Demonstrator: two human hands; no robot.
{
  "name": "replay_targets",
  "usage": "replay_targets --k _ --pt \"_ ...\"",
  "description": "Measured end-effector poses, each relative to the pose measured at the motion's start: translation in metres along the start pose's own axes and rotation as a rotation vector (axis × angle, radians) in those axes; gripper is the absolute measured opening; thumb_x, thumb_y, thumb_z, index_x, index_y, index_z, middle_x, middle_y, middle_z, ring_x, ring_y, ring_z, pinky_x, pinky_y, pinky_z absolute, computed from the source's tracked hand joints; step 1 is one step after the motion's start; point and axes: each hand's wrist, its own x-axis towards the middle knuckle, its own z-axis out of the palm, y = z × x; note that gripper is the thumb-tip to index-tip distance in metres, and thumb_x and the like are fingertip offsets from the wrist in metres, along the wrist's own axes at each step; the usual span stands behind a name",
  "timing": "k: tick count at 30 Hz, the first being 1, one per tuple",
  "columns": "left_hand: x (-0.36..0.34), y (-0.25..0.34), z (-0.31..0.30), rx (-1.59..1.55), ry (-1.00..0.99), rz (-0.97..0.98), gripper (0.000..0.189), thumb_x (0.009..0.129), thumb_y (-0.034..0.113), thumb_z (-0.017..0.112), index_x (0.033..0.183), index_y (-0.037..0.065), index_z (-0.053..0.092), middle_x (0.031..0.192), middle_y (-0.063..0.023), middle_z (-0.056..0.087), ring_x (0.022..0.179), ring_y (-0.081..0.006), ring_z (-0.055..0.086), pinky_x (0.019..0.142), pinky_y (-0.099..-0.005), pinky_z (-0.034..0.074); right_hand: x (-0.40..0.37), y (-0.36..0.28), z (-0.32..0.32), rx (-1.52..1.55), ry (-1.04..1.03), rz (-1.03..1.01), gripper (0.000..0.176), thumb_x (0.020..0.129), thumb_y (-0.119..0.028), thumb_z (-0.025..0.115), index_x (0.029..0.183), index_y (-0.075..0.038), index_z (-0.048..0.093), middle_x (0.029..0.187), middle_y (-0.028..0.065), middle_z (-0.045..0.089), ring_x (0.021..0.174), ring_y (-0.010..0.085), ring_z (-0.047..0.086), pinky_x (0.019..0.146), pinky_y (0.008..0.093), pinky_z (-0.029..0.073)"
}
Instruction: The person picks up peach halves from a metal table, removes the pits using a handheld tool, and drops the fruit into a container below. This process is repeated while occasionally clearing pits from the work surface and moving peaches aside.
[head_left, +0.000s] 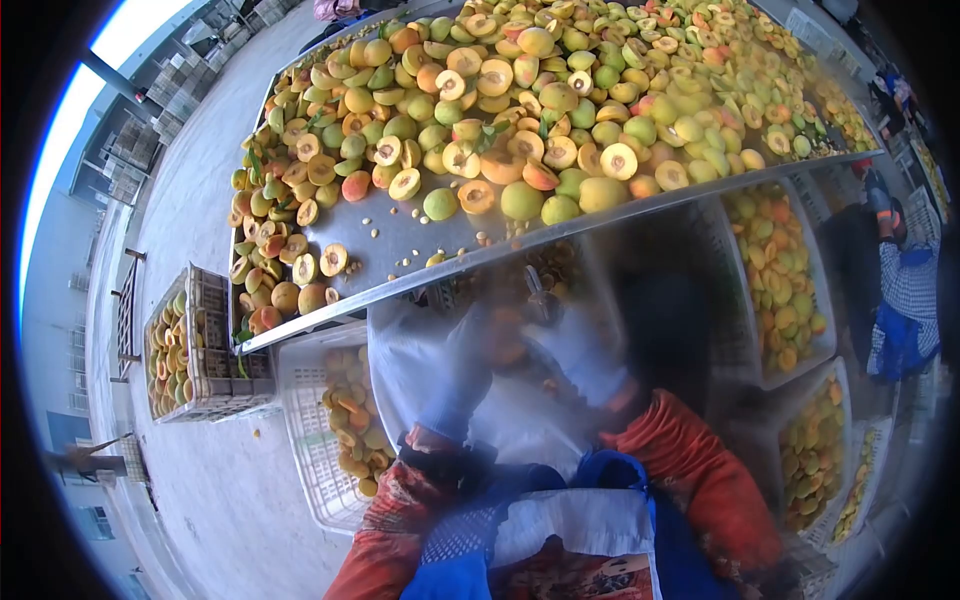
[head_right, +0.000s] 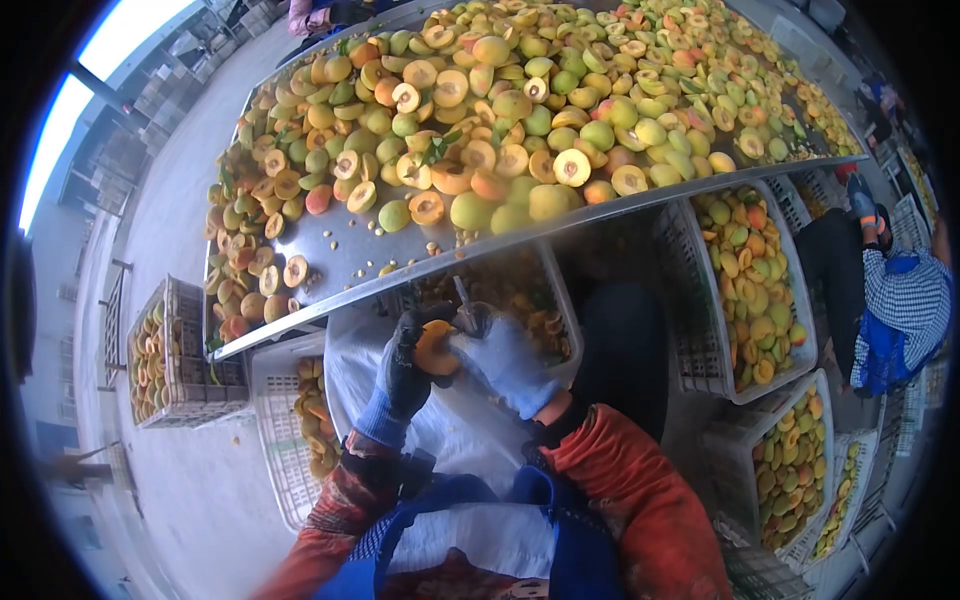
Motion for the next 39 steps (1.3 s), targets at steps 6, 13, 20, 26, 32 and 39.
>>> replay_targets --k 6,13,20,26,32,39 --pt "-0.003 0.017 -0.003 0.083 -0.226 -0.186 0.032 0.083 0.003 0.052 0.115 0.001 0.049 0.101 -0.008 0.055 0.083 -0.0169 0.058 0.067 -0.0308 0.052 0.016 0.023 0.001 -0.134 -0.003 -0.35 0.016 0.074 -0.01 0.063 0.086 -0.001 0.057 0.077 0.016 0.062 0.071 0.03 0.061 0.063 0.036 0.047" --pt "0.005 0.03 0.008 -0.048 0.127 0.073 0.049 0.071 -0.001 0.068 0.115 0.001 0.047 0.102 -0.0104 0.056 0.094 -0.0204 0.056 0.08 -0.0308 0.048 -0.003 0.029 0.007 -0.415 0.194 -0.392 0.018 0.075 -0.018 0.062 0.086 -0.006 0.055 0.068 0.015 0.06 0.064 0.0334 0.06 0.058 0.0408 0.047" --pt "0.002 0.028 0.016 -0.212 0.195 0.136 0.055 0.066 0.005 0.075 0.113 0.001 0.048 0.107 -0.0129 0.055 0.098 -0.0238 0.055 0.086 -0.0336 0.044 -0.014 0.018 0.016 -0.938 0.358 -0.552 0.022 0.074 -0.025 0.061 0.085 -0.007 0.052 0.067 0.0126 0.059 0.06 0.0297 0.06 0.054 0.0396 0.046" --pt "0.002 0.031 0.017 -0.058 0.265 0.289 0.055 0.065 0.004 0.075 0.113 0.001 0.048 0.107 -0.0138 0.056 0.097 -0.0255 0.056 0.085 -0.0345 0.045 -0.008 0.022 0.017 -0.861 0.104 -0.339 0.022 0.075 -0.02 0.059 0.091 -0.005 0.055 0.076 0.0133 0.059 0.072 0.0283 0.059 0.063 0.0386 0.047" --pt "-0.001 0.04 0.023 0.725 0.388 0.644 0.052 0.066 0.002 0.074 0.111 0.002 0.048 0.108 -0.0163 0.057 0.098 -0.0271 0.057 0.085 -0.0343 0.045 -0.007 0.028 0.018 -0.804 0.15 -0.438 0.024 0.075 -0.015 0.059 0.093 0.0 0.054 0.078 0.0138 0.059 0.067 0.0284 0.059 0.061 0.0379 0.047" --pt "0.0 0.05 0.032 0.698 0.303 0.627 0.043 0.072 0.001 0.068 0.109 0.003 0.047 0.108 -0.0178 0.058 0.097 -0.0271 0.059 0.081 -0.035 0.048 -0.024 0.035 0.036 -1.242 0.513 -0.555 0.028 0.081 -0.03 0.049 0.092 -0.005 0.055 0.072 0.0158 0.059 0.059 0.0275 0.059 0.054 0.0386 0.047"
